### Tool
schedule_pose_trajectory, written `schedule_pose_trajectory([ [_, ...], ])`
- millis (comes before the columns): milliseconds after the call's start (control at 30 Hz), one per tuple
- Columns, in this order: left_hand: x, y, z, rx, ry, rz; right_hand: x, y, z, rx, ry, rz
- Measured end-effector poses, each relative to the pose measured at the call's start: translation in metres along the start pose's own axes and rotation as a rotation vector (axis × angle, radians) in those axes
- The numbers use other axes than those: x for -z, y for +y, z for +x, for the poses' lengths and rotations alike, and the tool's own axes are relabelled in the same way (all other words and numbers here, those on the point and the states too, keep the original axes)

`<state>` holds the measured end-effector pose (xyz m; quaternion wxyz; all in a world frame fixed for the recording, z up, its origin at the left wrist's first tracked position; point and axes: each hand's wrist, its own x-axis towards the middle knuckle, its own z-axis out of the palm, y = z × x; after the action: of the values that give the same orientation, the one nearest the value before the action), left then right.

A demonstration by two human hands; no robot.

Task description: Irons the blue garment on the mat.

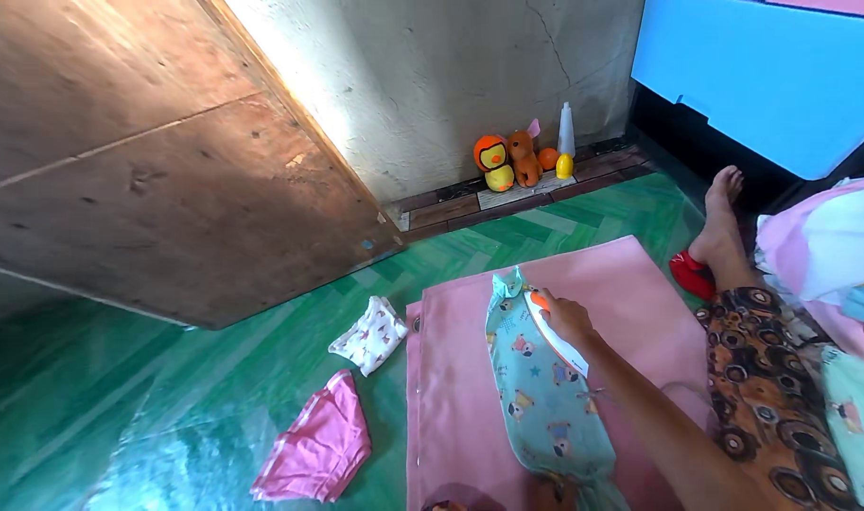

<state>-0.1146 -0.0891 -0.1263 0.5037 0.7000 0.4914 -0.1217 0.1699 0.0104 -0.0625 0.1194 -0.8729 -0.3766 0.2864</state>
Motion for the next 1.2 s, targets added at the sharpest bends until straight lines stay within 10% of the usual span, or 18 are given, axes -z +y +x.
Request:
schedule_pose_trajectory([
  [1200,-0.003,-0.002,0.002,0.061,-0.013,-0.075,-0.057,0.039,-0.136,0.035,-0.142,-0.079],
])
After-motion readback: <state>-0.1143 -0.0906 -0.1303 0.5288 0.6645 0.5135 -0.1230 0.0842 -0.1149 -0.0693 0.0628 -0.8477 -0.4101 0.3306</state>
